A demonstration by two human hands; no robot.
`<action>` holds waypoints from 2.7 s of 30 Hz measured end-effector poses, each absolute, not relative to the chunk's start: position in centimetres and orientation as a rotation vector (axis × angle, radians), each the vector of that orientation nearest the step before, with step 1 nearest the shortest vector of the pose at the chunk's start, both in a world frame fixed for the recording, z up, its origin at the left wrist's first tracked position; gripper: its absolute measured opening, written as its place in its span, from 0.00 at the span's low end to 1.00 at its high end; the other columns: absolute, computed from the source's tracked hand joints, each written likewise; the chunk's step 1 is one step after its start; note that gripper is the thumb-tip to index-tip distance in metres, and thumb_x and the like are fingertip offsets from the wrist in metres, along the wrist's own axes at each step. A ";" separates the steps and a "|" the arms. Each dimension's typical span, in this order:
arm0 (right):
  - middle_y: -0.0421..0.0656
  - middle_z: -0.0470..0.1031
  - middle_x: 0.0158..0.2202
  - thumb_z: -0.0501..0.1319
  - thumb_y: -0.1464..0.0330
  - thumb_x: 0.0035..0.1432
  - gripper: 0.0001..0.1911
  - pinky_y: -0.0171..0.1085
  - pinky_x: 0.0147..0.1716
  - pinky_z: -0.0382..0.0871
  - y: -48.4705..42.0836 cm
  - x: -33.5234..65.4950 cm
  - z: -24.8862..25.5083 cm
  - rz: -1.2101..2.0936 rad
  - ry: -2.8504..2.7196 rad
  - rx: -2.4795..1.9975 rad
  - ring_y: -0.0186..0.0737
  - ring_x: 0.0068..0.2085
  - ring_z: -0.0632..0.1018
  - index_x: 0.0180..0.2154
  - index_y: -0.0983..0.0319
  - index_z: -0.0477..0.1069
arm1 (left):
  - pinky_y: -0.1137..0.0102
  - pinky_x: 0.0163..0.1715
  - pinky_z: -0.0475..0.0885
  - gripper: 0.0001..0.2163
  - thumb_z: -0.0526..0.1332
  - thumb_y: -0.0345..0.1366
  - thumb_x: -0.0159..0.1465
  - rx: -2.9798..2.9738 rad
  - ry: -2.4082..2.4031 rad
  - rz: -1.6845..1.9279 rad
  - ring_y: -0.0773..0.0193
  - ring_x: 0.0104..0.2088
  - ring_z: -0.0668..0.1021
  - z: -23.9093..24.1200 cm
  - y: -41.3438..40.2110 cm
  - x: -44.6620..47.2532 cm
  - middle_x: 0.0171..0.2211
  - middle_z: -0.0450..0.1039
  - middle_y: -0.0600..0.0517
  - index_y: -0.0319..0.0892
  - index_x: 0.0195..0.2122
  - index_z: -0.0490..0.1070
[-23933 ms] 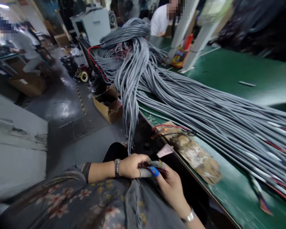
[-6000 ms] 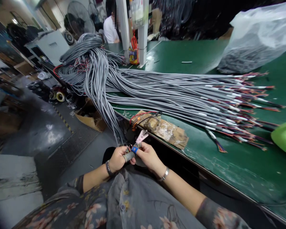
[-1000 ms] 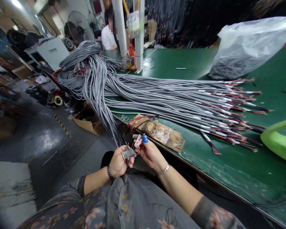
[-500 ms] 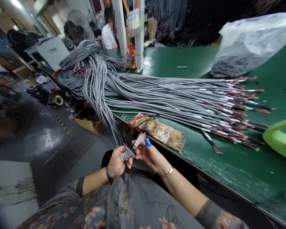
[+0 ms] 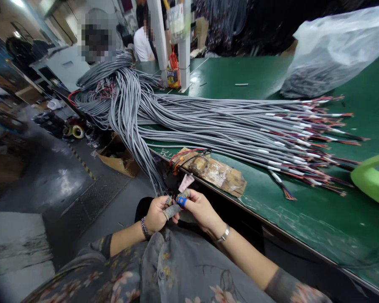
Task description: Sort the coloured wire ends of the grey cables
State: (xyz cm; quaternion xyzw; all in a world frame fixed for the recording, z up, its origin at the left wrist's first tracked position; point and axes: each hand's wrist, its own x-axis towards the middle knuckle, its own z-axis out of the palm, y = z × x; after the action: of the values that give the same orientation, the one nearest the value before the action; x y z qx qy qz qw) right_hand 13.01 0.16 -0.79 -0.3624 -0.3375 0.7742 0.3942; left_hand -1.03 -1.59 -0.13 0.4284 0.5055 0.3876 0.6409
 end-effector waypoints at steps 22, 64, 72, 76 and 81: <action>0.38 0.71 0.18 0.71 0.58 0.39 0.17 0.35 0.21 0.61 0.1 12.1 0.1 1.951 -0.807 -0.946 0.34 0.19 0.69 0.25 0.61 0.71 | 0.77 0.12 0.61 0.20 0.66 0.52 0.48 0.900 1.137 0.975 0.73 0.12 0.67 -1.8 -1.7 -1.1 0.14 0.69 0.54 0.39 0.21 0.67; 0.39 0.70 0.23 0.63 0.43 0.43 0.26 0.33 0.24 0.65 2.5 13.0 -1.9 2.001 -0.547 -0.721 0.33 0.24 0.68 0.26 0.61 0.73 | 0.78 0.09 0.59 0.19 0.68 0.50 0.46 0.775 1.140 1.144 0.73 0.10 0.65 -1.1 -1.0 -0.2 0.13 0.68 0.55 0.38 0.20 0.66; 0.37 0.71 0.22 0.73 0.58 0.37 0.18 0.31 0.23 0.63 0.9 13.8 -2.2 2.003 -0.875 -0.899 0.29 0.22 0.67 0.26 0.63 0.72 | 0.77 0.12 0.64 0.21 0.66 0.53 0.48 0.918 1.168 1.098 0.73 0.12 0.67 -1.1 -1.6 -1.0 0.14 0.68 0.55 0.38 0.22 0.67; 0.37 0.70 0.20 0.72 0.56 0.38 0.19 0.32 0.23 0.61 0.8 13.6 -1.8 1.925 -0.930 -0.955 0.29 0.22 0.67 0.24 0.63 0.71 | 0.76 0.14 0.65 0.22 0.67 0.55 0.46 0.996 1.152 0.967 0.72 0.13 0.69 -0.2 -1.5 -0.9 0.14 0.68 0.54 0.39 0.19 0.67; 0.36 0.70 0.19 0.72 0.55 0.38 0.20 0.32 0.23 0.59 0.7 13.3 -1.5 1.916 -0.940 -0.988 0.29 0.21 0.65 0.24 0.63 0.71 | 0.76 0.14 0.66 0.21 0.67 0.54 0.46 0.974 1.142 0.995 0.71 0.13 0.69 -0.6 -1.6 -1.1 0.14 0.68 0.54 0.38 0.19 0.67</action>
State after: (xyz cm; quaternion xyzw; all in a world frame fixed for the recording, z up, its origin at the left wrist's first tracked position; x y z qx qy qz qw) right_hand 13.31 0.65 -1.52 -0.3878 -0.3689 0.7520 0.3847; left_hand -1.08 -1.61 -0.64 0.4238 0.4969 0.4328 0.6214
